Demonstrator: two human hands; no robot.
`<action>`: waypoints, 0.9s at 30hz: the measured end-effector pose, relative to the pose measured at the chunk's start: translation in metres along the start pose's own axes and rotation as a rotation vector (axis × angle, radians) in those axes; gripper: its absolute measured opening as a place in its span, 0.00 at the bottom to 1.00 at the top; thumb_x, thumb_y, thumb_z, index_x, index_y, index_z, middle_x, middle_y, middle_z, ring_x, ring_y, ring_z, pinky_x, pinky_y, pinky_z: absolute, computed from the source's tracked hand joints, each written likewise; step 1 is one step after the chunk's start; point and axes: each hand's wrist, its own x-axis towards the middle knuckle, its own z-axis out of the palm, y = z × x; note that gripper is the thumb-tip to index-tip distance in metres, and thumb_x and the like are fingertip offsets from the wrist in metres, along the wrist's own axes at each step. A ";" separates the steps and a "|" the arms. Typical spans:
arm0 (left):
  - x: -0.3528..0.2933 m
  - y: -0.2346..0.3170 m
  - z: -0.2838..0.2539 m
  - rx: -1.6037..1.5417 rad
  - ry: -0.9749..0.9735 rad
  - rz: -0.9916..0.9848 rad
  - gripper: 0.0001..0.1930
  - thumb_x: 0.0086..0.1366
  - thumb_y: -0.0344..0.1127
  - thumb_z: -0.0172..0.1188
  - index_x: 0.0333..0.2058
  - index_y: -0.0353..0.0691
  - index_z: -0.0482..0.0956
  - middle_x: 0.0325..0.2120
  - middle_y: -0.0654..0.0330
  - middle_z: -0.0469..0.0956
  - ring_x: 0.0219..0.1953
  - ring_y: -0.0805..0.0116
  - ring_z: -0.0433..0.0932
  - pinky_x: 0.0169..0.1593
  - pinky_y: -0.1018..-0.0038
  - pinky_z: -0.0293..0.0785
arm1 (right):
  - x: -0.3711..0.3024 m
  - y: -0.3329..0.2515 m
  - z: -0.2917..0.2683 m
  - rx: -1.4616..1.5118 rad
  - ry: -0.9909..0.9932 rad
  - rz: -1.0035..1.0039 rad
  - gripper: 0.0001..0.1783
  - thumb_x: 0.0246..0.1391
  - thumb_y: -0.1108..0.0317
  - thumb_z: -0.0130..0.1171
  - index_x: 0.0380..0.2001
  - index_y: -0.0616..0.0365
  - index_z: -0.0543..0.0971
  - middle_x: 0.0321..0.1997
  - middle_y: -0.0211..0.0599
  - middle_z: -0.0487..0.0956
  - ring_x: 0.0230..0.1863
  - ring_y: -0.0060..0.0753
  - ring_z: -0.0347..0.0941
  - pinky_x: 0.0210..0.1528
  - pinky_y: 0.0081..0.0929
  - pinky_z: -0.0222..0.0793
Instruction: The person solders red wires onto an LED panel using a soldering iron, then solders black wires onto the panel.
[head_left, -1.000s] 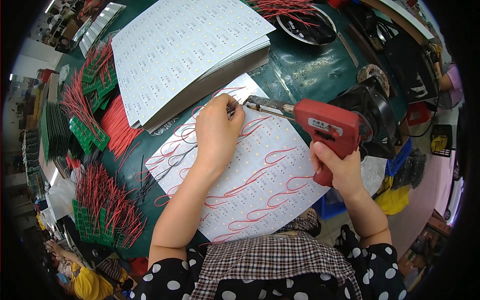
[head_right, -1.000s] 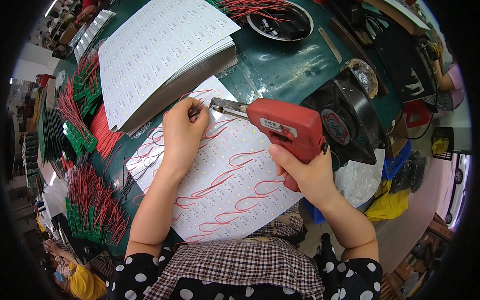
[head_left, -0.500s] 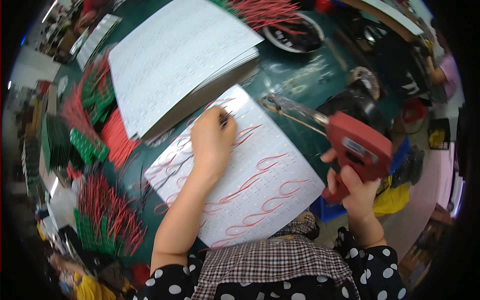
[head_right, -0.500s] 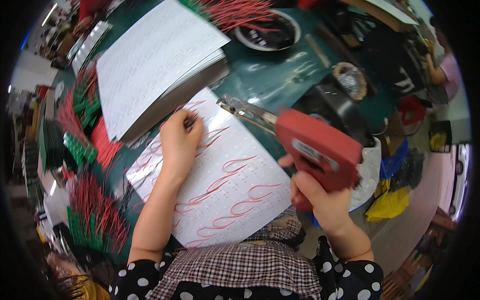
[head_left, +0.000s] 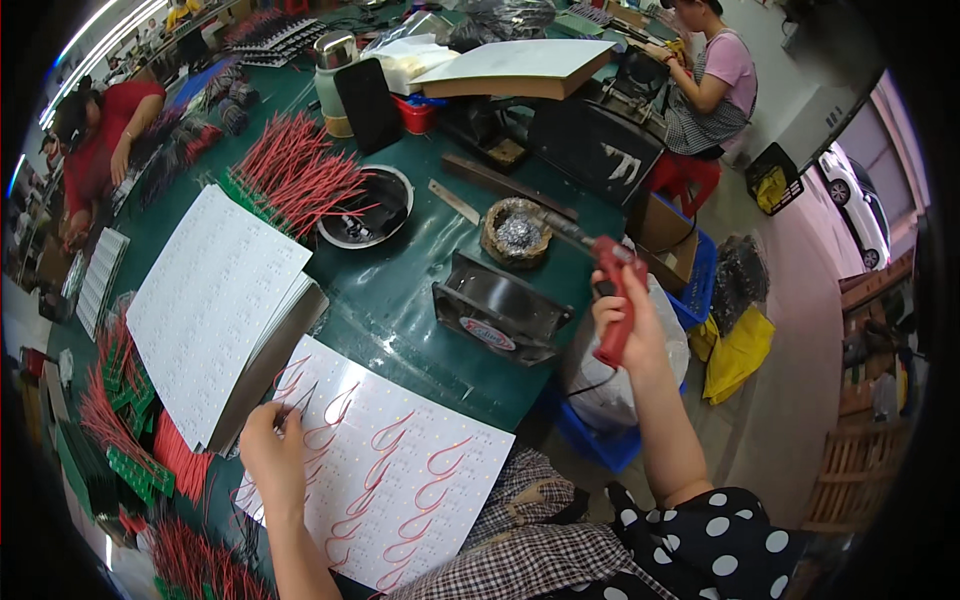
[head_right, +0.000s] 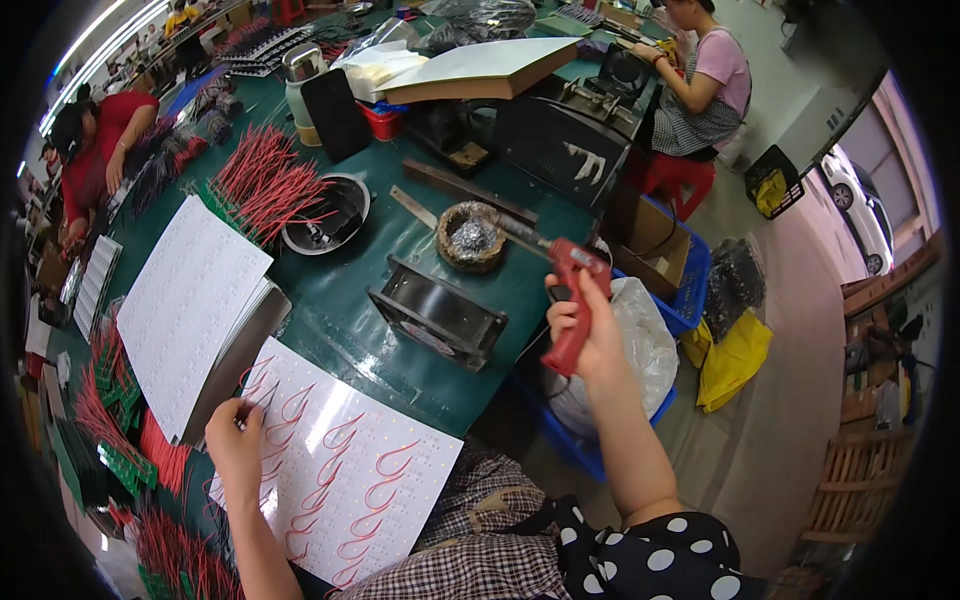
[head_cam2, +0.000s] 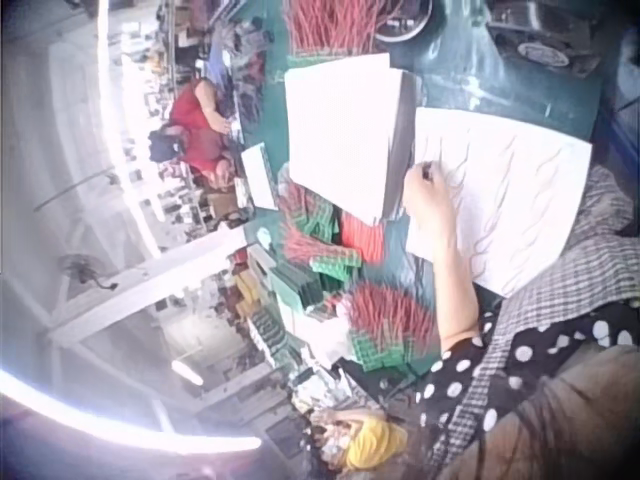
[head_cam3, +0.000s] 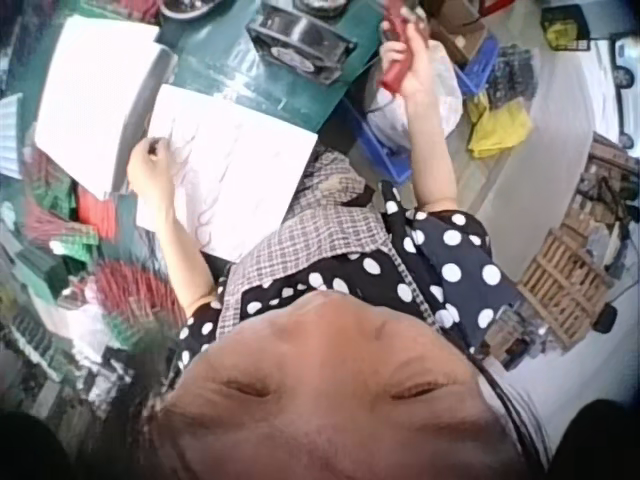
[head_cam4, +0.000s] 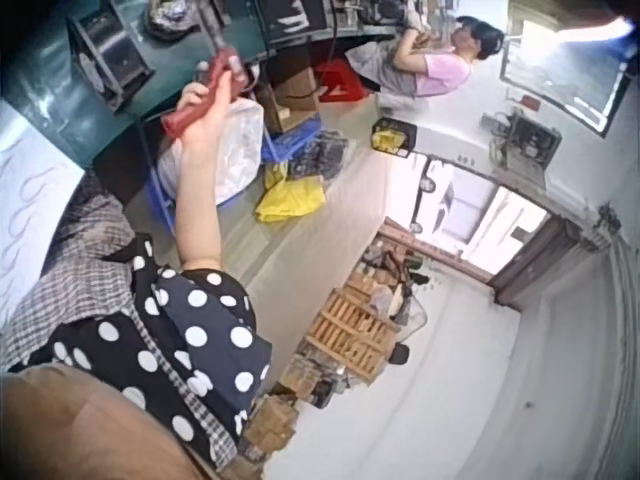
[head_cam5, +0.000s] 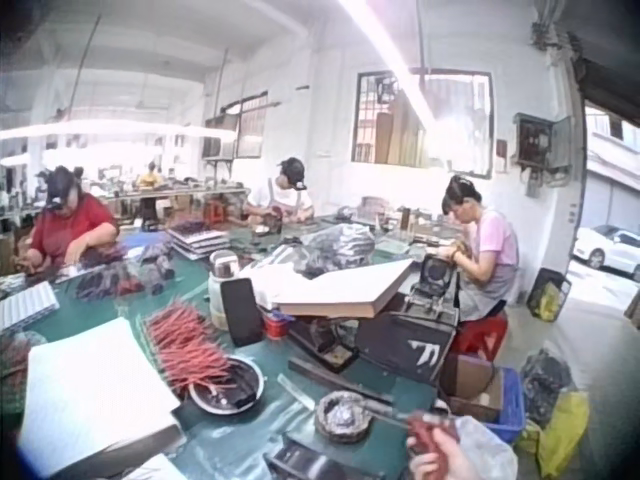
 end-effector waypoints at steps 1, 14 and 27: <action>-0.001 -0.001 -0.005 0.006 0.013 -0.014 0.05 0.51 0.27 0.58 0.26 0.31 0.75 0.21 0.55 0.74 0.22 0.65 0.71 0.29 0.72 0.65 | 0.006 0.004 -0.005 0.077 0.038 0.008 0.19 0.55 0.60 0.52 0.49 0.53 0.67 0.40 0.35 0.72 0.23 0.16 0.64 0.19 0.08 0.62; 0.029 0.014 0.008 -0.845 0.094 -0.199 0.04 0.52 0.25 0.59 0.28 0.32 0.77 0.23 0.65 0.75 0.23 0.82 0.69 0.27 0.85 0.64 | -0.071 0.011 0.057 -0.414 -0.318 -0.370 0.25 0.59 0.61 0.45 0.56 0.59 0.55 0.44 0.41 0.68 0.20 0.15 0.61 0.12 0.09 0.57; 0.030 -0.001 0.041 -0.344 -0.122 -0.191 0.06 0.49 0.27 0.57 0.24 0.30 0.76 0.14 0.65 0.70 0.18 0.82 0.64 0.23 0.82 0.60 | -0.029 0.157 0.087 -1.239 -0.333 -0.021 0.15 0.48 0.71 0.58 0.40 0.62 0.74 0.33 0.33 0.77 0.22 0.13 0.68 0.20 0.12 0.62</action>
